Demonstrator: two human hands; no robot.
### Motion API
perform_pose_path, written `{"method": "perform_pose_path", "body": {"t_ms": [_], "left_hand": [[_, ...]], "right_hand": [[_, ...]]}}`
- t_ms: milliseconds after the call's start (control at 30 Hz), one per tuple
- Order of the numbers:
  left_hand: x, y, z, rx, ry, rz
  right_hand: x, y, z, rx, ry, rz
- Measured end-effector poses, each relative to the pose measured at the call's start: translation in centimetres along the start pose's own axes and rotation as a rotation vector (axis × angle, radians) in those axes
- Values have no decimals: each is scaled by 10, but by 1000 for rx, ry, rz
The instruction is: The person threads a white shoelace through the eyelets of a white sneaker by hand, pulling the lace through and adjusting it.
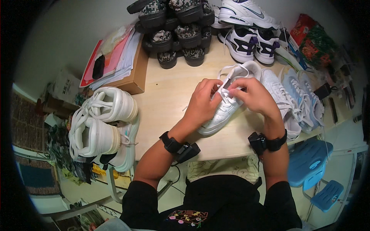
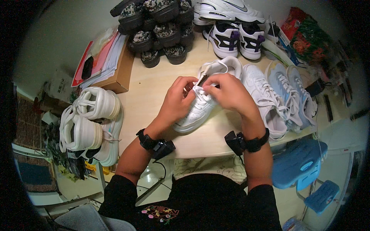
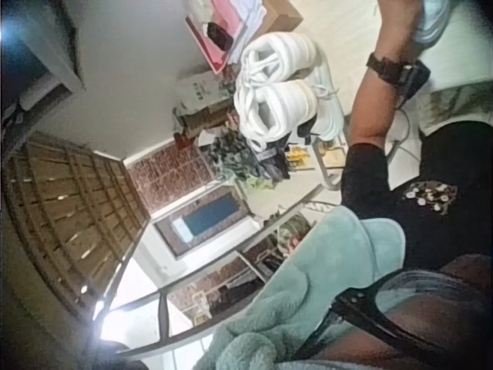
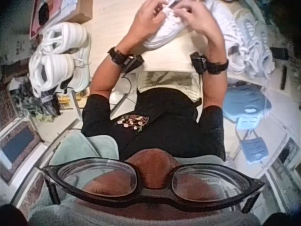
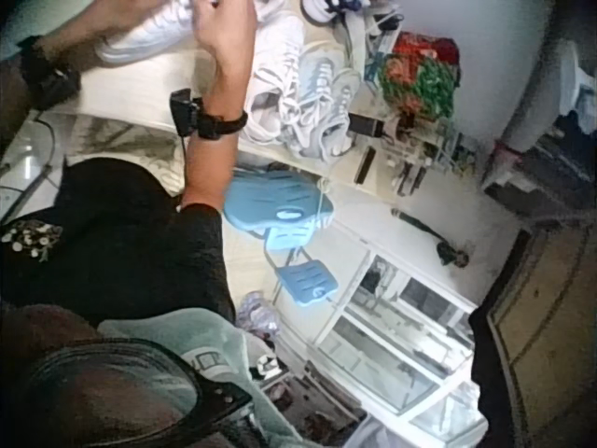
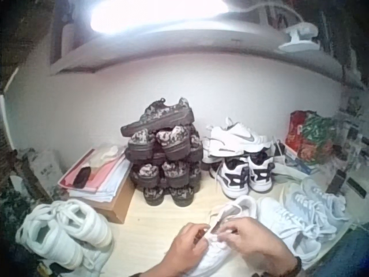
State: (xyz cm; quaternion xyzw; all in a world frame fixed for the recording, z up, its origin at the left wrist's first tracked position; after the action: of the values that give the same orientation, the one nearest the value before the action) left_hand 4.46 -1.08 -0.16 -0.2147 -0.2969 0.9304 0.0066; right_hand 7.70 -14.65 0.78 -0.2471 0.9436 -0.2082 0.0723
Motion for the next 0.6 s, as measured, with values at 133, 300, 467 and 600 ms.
{"method": "perform_pose_path", "body": {"t_ms": [133,300,467,600], "left_hand": [[1,4,-2,5,12,-12],[2,3,0,-23,79,42],[3,1,4,-73,121,65],[0,-2,5,-81,111,57]], "right_hand": [[1,-15,1,-67,32,129],[-4,-13,-13,-236,220,-43],[-13,-23,-18,-68,272,-46],[-14,-31,-15,-189,324,65]]}}
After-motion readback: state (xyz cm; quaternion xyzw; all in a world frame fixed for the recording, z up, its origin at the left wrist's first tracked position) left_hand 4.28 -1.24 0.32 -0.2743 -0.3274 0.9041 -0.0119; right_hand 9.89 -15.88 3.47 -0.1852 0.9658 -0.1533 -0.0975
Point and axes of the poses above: each hand's wrist, its own x-axis away from the middle knuckle, its own y-axis out of the palm, z = x × y, the point moved 9 cm from there along -x, towards the middle knuckle, and after that the axes turned 9 degrees about -x, right-handed, at the moved point
